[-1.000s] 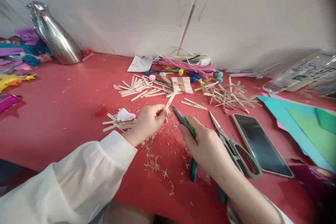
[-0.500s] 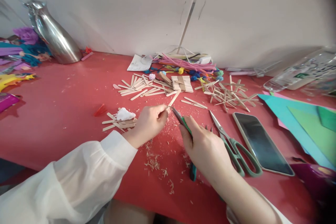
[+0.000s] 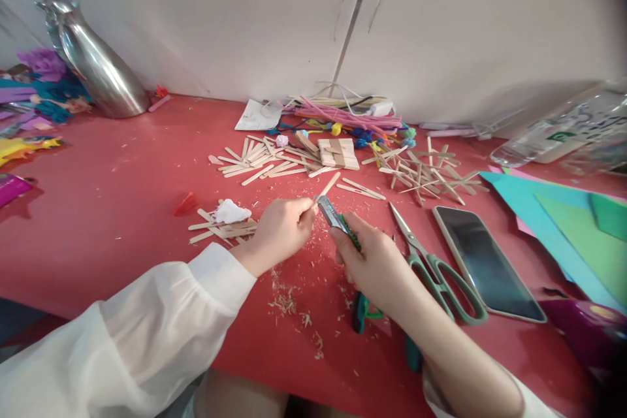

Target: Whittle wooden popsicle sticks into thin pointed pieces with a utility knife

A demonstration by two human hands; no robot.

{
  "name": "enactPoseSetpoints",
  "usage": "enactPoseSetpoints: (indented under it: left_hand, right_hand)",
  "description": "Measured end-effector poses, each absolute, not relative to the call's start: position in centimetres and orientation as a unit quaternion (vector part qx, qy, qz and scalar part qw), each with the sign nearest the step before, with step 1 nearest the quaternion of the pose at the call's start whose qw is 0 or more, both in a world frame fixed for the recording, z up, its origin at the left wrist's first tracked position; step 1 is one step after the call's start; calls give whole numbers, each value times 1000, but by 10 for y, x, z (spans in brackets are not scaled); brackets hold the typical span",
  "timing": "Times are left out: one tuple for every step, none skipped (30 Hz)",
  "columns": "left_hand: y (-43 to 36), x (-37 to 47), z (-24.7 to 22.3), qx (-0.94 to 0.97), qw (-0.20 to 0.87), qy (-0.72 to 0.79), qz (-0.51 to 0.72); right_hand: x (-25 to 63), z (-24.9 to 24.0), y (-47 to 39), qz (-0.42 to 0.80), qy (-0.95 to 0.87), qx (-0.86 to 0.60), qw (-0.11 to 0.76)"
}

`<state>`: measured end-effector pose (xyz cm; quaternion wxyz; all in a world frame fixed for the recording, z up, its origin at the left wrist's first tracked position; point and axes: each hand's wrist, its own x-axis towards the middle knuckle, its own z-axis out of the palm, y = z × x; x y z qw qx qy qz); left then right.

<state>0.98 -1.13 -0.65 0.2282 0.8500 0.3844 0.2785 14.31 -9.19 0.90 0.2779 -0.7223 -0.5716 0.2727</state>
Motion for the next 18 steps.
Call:
enactPoseSetpoints:
  left_hand:
    - [-11,10,-6,849,233,390,271]
    - [-10,11,-6,849,233,392,266]
    - [-9,11,-6,850,229,394,264]
    - [-7,10,-5,852,222,394,264]
    - [-5,9,-4,852,216,396,266]
    - [-2,8,-3,851,211,400,269]
    - [0,6,-2,847,216,404,271]
    - [2,5,-2,840,224,411,276]
    - [4,4,-1,833,240,411,282]
    - [5,3,-1,827,262,407,286]
    - [5,2,-2,820,288,401,289]
    - [5,2,-3,813,316,393,290]
    - [5,1,-3,807,340,387,289]
    - [4,1,-4,801,360,383,285]
    - [3,1,-4,797,374,382,281]
    - [2,1,-4,795,382,383,276]
    - [1,2,-4,793,386,384,271]
    - [0,2,-4,793,389,385,268]
  right_hand:
    - [143,10,-91,241,-579,-732,266]
    - [144,11,-91,236,-580,-734,263]
    - [145,12,-91,261,-574,-729,267]
    - [146,12,-91,308,-560,-718,275]
    - [148,13,-91,359,-542,-704,285]
    - [150,13,-91,395,-526,-693,295]
    - [152,13,-91,406,-518,-689,303]
    - [154,13,-91,393,-521,-693,307]
    - [155,13,-91,365,-533,-699,307]
    - [155,12,-92,331,-550,-704,303]
    - [155,12,-92,299,-566,-709,296]
    - [154,12,-92,272,-579,-713,287]
    - [153,12,-93,250,-590,-715,280]
    - [151,12,-93,232,-598,-716,274]
    - [150,12,-93,216,-605,-718,270]
    - [149,12,-94,205,-610,-717,268]
    - [148,12,-94,200,-614,-715,266]
    - [147,12,-94,199,-618,-714,264]
